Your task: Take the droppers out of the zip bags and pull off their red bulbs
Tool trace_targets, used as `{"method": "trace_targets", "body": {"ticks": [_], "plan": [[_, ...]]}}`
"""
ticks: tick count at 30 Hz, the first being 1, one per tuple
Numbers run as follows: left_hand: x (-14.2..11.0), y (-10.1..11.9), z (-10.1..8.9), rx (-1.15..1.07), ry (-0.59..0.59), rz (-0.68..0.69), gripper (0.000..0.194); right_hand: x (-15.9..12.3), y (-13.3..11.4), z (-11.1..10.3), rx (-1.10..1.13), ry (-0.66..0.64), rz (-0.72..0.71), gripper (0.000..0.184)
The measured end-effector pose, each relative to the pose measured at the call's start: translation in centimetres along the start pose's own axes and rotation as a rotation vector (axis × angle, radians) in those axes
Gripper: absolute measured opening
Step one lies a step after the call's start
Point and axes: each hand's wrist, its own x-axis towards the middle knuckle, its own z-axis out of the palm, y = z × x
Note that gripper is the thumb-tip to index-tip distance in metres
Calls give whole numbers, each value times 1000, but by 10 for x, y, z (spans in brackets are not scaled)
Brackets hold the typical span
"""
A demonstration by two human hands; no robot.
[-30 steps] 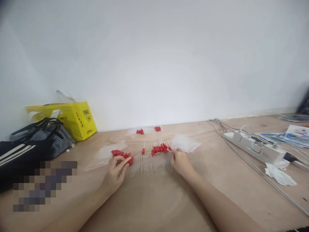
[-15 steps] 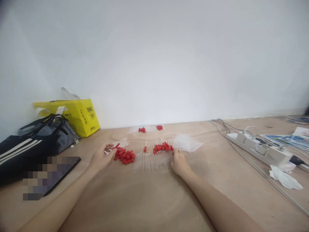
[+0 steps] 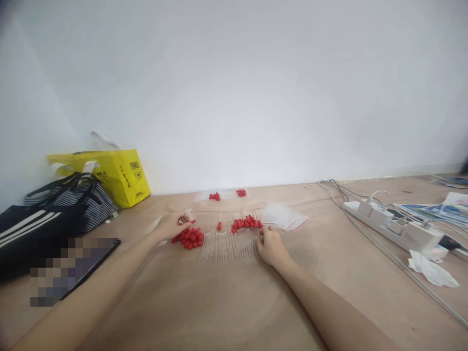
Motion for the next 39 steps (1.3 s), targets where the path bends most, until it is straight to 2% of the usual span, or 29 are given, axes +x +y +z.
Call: {"method": "trace_targets", "body": {"ticks": [3, 9, 12, 16, 19, 23, 27, 30, 32, 35, 37, 39], "plan": [[3, 6, -1, 59, -35, -7, 13, 0, -1, -2, 1, -10, -6, 10], [17, 18, 0, 131, -47, -85, 25, 1, -2, -3, 21, -40, 23, 12], [25, 39, 9, 152, -73, -95, 21, 3, 0, -4, 20, -39, 48, 15], [35, 75, 28, 184, -180, -116, 21, 6, 5, -7, -1, -20, 89, 19], [41, 93, 41, 214, -265, -158, 25, 8, 7, -11, -13, -8, 110, 21], [47, 99, 50, 226, -310, -188, 28, 9, 8, -15, -18, 15, 123, 22], [47, 94, 43, 182, -273, -164, 28, 9, 8, -16, -6, 31, 124, 23], [35, 87, 29, 140, -174, -107, 22, 8, 7, -16, 18, 51, 123, 22], [17, 81, 18, 115, -77, -39, 21, 7, 4, -15, 72, 90, 84, 22], [-20, 72, 9, 82, 41, 93, 18, 3, -5, -14, 191, 181, -66, 21], [-44, 64, 9, 69, 84, 192, 15, -2, -14, -12, 228, 242, -181, 20], [-62, 59, 15, 50, 185, 340, 13, -8, -25, -11, 212, 269, -293, 21]]}}
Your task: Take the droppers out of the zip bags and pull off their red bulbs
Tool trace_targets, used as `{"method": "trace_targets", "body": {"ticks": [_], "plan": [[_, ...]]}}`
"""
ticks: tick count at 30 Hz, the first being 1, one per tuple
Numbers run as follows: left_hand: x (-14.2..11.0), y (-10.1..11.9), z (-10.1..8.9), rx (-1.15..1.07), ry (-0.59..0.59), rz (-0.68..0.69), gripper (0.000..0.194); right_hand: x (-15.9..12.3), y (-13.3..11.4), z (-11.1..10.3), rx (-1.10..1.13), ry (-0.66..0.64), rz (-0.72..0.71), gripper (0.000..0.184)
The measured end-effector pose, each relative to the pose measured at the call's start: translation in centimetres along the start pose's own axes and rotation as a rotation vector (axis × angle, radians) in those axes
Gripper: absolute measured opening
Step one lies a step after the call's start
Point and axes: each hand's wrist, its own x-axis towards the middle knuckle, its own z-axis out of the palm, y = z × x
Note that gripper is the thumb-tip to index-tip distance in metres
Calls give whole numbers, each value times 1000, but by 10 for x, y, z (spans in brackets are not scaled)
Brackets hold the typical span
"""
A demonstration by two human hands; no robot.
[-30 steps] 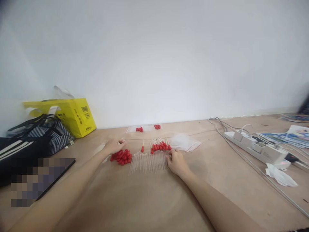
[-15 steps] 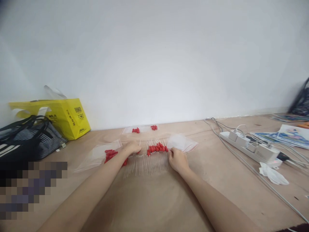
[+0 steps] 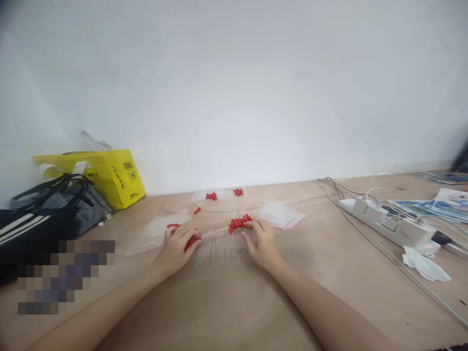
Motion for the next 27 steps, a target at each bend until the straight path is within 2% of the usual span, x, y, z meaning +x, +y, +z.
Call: {"method": "trace_targets", "body": {"ticks": [2, 5, 11, 27], "plan": [[-13, 2, 6, -18, 90, 104, 13, -4, -11, 3, -37, -46, -111, 25], [-20, 10, 14, -47, 169, 182, 13, -8, -25, 9, -110, -144, -255, 28], [-22, 27, 19, -90, 186, 254, 15, -11, -37, 23, -178, -172, -439, 17], [-25, 25, 18, -60, 176, 325, 15, -13, -39, 21, -128, -203, -473, 18]]}}
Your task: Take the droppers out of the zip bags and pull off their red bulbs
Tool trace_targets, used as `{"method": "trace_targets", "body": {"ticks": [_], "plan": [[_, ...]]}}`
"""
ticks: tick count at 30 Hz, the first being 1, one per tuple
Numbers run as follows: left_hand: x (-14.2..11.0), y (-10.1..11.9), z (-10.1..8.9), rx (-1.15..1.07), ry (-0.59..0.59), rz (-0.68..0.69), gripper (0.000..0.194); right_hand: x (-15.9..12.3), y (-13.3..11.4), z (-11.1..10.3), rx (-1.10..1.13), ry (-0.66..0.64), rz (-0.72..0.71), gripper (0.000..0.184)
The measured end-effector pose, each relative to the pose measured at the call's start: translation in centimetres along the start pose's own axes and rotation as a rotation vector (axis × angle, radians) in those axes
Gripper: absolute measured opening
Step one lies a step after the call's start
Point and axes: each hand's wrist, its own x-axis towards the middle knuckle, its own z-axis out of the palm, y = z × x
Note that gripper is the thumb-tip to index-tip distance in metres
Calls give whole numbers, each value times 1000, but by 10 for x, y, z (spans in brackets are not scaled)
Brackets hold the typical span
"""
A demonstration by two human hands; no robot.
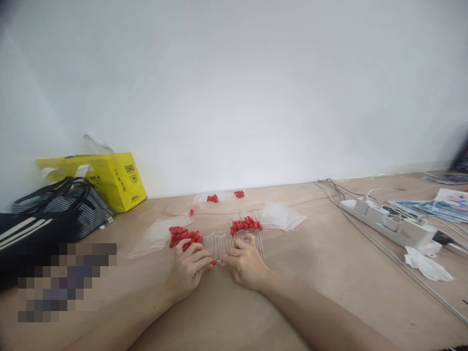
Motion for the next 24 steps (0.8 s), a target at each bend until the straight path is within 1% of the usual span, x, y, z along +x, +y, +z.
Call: {"method": "trace_targets", "body": {"ticks": [3, 5, 8, 11, 14, 16, 18, 20, 22, 24], "plan": [[-3, -4, -2, 10, 5, -5, 19, -3, 4, -1, 2, -8, 18, 18], [-6, -9, -5, 17, 29, -51, 21, -7, 11, -4, -5, 3, 70, 19], [-9, -18, -8, -8, 86, -118, 21, -12, 21, -7, -5, 11, 199, 23], [-8, -29, -8, -81, 154, -164, 23, -14, 28, -6, 17, -6, 323, 28], [-1, -43, -9, -86, 202, -314, 26, -16, 32, 1, 20, -29, 443, 34], [5, -56, -13, -60, 130, -462, 27, -16, 34, 5, 18, -47, 497, 36], [13, -70, -18, -45, -9, -594, 27, -16, 35, 9, 9, -56, 532, 37], [21, -84, -21, -40, -100, -661, 28, -15, 35, 12, -11, -56, 557, 38], [28, -95, -22, -30, -138, -694, 27, -12, 34, 15, -40, -51, 575, 39], [34, -104, -19, -21, -179, -711, 20, -10, 32, 17, -63, -52, 585, 38]]}}
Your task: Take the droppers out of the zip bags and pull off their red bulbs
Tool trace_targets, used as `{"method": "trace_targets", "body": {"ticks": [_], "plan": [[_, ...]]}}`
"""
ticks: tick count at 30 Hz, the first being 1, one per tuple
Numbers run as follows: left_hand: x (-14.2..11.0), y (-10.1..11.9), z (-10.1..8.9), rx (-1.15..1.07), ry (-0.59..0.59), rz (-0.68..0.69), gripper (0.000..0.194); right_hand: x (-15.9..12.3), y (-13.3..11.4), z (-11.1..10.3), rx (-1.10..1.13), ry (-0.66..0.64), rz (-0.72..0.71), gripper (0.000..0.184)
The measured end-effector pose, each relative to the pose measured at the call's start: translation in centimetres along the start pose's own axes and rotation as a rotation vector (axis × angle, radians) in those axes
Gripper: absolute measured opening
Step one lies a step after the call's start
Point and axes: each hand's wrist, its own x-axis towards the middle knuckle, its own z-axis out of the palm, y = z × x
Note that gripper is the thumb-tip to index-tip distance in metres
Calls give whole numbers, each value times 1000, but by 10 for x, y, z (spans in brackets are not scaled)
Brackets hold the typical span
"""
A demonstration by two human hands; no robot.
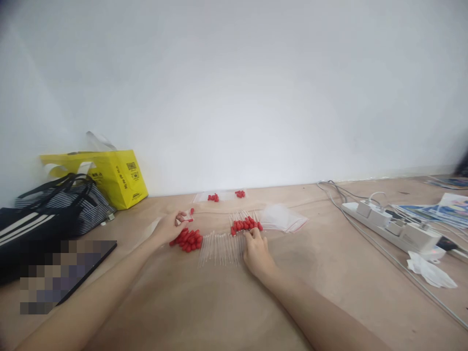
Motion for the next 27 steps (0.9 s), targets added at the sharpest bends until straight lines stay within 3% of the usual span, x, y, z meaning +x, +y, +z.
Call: {"method": "trace_targets", "body": {"ticks": [6, 15, 18, 22, 27], "plan": [[9, 1, 9, 72, -100, 5, 8, 2, -6, -1, -24, -79, 9, 29], [12, 10, 7, 160, -118, -34, 29, 1, -12, -13, -8, -130, 4, 25], [12, 31, 16, 168, -101, -17, 23, 3, -8, -18, -4, -80, 12, 24], [8, 77, 40, 137, -162, 50, 17, 7, 7, -23, 23, 0, 74, 22], [11, 124, 67, 118, -203, 14, 28, 11, 25, -30, 27, 34, 210, 20]]}}
